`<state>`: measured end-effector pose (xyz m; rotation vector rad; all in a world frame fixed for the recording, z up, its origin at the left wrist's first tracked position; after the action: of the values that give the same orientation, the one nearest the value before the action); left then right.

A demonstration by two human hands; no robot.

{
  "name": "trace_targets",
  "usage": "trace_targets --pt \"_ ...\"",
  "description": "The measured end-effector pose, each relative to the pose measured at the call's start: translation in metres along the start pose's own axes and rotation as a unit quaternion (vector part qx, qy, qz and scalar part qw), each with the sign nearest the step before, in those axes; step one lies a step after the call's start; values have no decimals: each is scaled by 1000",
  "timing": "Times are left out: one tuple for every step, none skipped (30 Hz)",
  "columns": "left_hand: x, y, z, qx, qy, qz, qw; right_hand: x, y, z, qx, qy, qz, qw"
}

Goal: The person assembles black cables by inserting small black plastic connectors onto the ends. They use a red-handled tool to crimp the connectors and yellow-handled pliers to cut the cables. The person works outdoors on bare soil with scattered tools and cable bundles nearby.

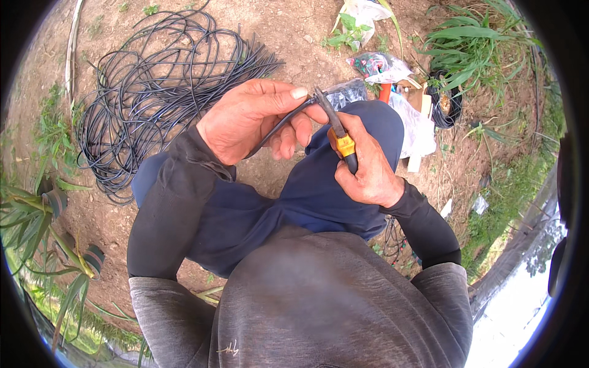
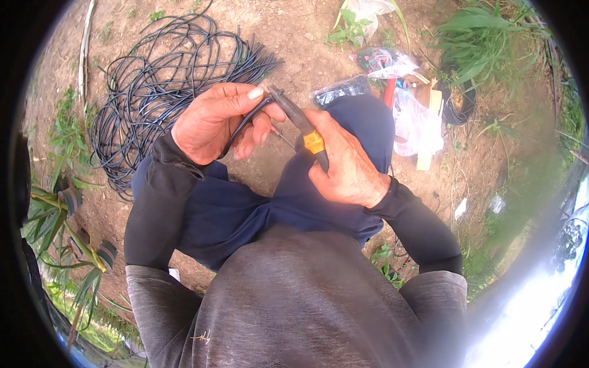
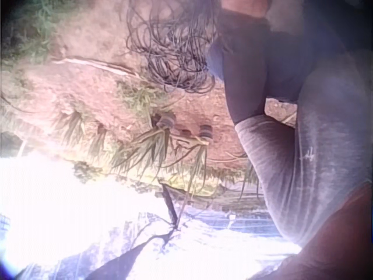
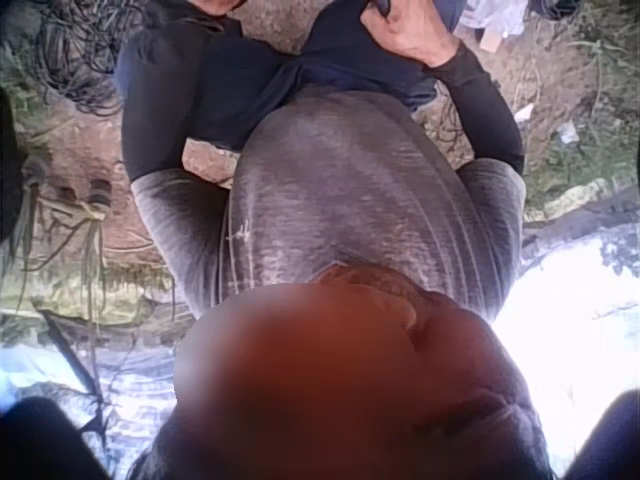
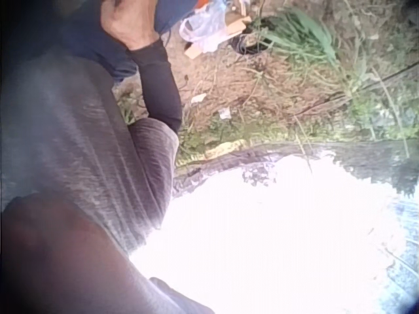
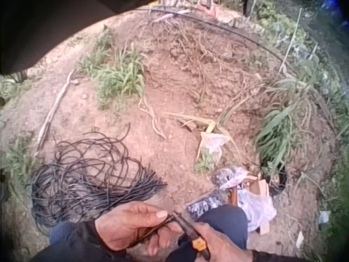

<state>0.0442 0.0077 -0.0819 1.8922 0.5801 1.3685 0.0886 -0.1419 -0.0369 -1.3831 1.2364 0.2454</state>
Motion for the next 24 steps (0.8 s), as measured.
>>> trace_targets --pt "-1 1 0 -9 -10 -1 1000 -1 2 -1 -1 -7 -9 1000" --pt "-1 3 -1 -19 -19 -3 1000 -2 1 -2 4 -13 -12 1000" --pt "-1 5 -2 -15 -33 -7 999 -1 2 -4 3 -9 -18 1000" --pt "-1 8 -4 -10 -45 -10 999 0 2 -4 1 -7 -22 1000" --pt "-1 10 -6 -5 -58 -13 998 1 2 -5 0 -5 -27 1000" --pt "-1 11 -8 -10 -53 -14 998 1 2 -5 -1 -8 -31 1000" --pt "-1 11 -9 -16 -49 -15 999 1 1 -5 0 -10 -34 999" --pt "-1 11 -10 -22 -46 -16 999 1 1 -6 0 -13 -38 999" --pt "-2 10 -11 -30 -45 -11 998 1 2 -6 0 -16 -42 999" --pt "-3 6 -11 -37 -43 -7 998 1 3 -6 -1 -21 -46 999" --pt "-3 5 -11 -44 -42 -2 998 0 3 -6 -3 -25 -50 998" --pt "-2 4 -10 -42 -30 18 999 -1 3 -5 -5 -25 -51 998" --pt "-2 2 -9 -39 -19 38 998 -1 3 -5 -7 -25 -52 998" --pt "-1 2 -8 -36 -8 58 998 -1 4 -5 -10 -25 -52 998" --pt "0 0 -8 -19 6 86 996 -1 4 -5 -8 -25 -54 998" --pt "2 0 -7 -2 19 113 993 -2 4 -5 -6 -24 -55 998" --pt "4 1 -7 14 32 140 990 -2 5 -5 -4 -23 -57 998" --pt "6 1 -8 31 41 169 984 -2 5 -4 -5 -16 -59 998" --pt "8 1 -9 46 51 198 978 -2 5 -4 -6 -9 -61 998" --pt "9 1 -9 62 60 226 970 -2 6 -4 -7 -1 -63 998" --pt "11 0 -9 84 82 267 957 -1 6 -2 -8 0 -71 997" --pt "12 0 -9 106 105 306 940 0 7 0 -9 2 -78 997" --pt "14 0 -10 128 126 345 921 1 8 3 -9 4 -85 996" --pt "17 0 -10 144 172 404 887 1 8 5 -9 0 -89 996"
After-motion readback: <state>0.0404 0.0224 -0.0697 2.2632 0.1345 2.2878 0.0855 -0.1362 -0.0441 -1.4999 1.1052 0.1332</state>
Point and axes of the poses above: each hand's wrist, its own z-axis towards the middle knuckle, its own y-axis out of the palm, x = y × z, the point moved 7 cm from there along z, towards the middle knuckle, and after that the axes turned 3 degrees about y, right-handed, at the moved point
